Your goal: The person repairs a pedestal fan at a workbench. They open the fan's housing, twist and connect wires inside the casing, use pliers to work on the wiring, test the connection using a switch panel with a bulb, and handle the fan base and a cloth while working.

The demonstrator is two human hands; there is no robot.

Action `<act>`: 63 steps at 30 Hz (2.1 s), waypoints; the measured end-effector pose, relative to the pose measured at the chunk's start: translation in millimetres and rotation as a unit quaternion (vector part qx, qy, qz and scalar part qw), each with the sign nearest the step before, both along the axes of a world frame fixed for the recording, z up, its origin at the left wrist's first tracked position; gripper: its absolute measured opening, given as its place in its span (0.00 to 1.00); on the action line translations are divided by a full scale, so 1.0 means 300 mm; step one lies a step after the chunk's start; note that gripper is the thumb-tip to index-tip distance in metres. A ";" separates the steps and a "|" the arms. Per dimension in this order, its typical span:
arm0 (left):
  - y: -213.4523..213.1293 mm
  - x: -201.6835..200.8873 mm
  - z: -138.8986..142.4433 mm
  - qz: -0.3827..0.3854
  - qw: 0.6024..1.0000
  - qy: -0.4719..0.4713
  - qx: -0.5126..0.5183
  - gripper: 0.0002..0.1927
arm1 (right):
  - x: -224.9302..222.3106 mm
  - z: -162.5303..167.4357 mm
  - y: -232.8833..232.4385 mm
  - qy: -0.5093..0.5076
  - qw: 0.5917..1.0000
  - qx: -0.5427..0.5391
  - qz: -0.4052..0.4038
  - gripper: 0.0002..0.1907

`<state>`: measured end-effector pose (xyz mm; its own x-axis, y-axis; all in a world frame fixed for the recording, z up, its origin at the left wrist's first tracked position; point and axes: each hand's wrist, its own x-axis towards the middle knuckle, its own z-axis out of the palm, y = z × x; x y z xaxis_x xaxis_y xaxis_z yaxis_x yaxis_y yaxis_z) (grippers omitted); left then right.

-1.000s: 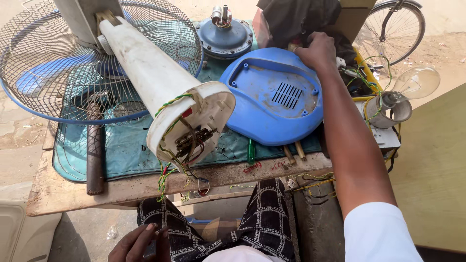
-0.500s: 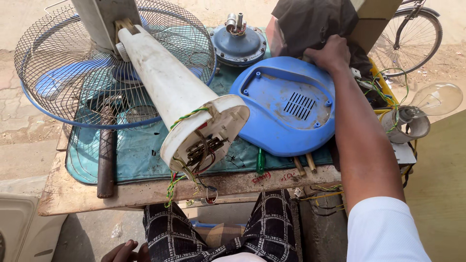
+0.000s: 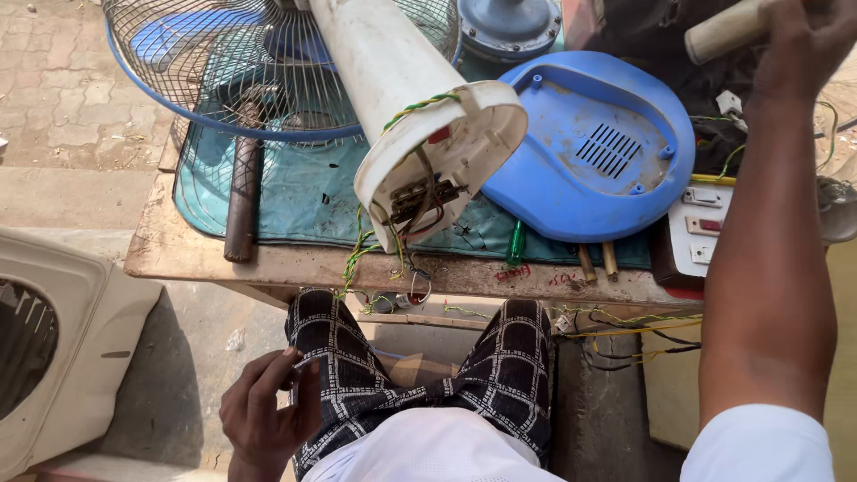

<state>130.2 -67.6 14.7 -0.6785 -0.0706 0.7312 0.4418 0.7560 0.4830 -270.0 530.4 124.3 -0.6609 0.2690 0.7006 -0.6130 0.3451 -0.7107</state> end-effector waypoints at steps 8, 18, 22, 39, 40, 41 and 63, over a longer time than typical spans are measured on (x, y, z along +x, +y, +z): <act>0.069 -0.105 0.009 -0.080 0.996 0.034 0.010 0.21 | 0.422 -0.007 -0.226 -0.156 0.878 -0.381 0.244 0.19; 0.060 -0.362 -0.008 -0.092 0.992 0.083 0.012 0.25 | 0.832 -0.046 -0.712 -0.098 0.972 -0.110 0.184 0.27; 0.022 -0.435 -0.061 -0.089 0.991 0.049 0.083 0.24 | 0.809 -0.046 -0.771 -0.024 0.992 0.052 0.112 0.27; 0.040 -0.497 -0.202 -0.025 0.988 0.002 0.150 0.23 | 0.697 0.050 -0.833 -0.073 0.944 0.310 0.085 0.32; 0.041 -0.498 -0.204 -0.024 0.989 0.003 0.149 0.23 | 0.694 0.052 -0.841 -0.073 0.947 0.300 0.092 0.32; 0.042 -0.497 -0.205 -0.023 0.989 0.004 0.148 0.23 | 0.688 0.055 -0.846 -0.069 0.947 0.297 0.098 0.32; 0.035 -0.496 -0.207 -0.029 0.992 0.003 0.119 0.22 | 0.688 0.031 -0.883 -0.059 0.972 0.216 0.068 0.34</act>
<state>-18.6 -57.0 -47.4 -0.6819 -0.2026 0.7028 0.4854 0.5933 0.6421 -63.5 265.5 133.5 -0.7524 -0.1286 0.6461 -0.5966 0.5489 -0.5855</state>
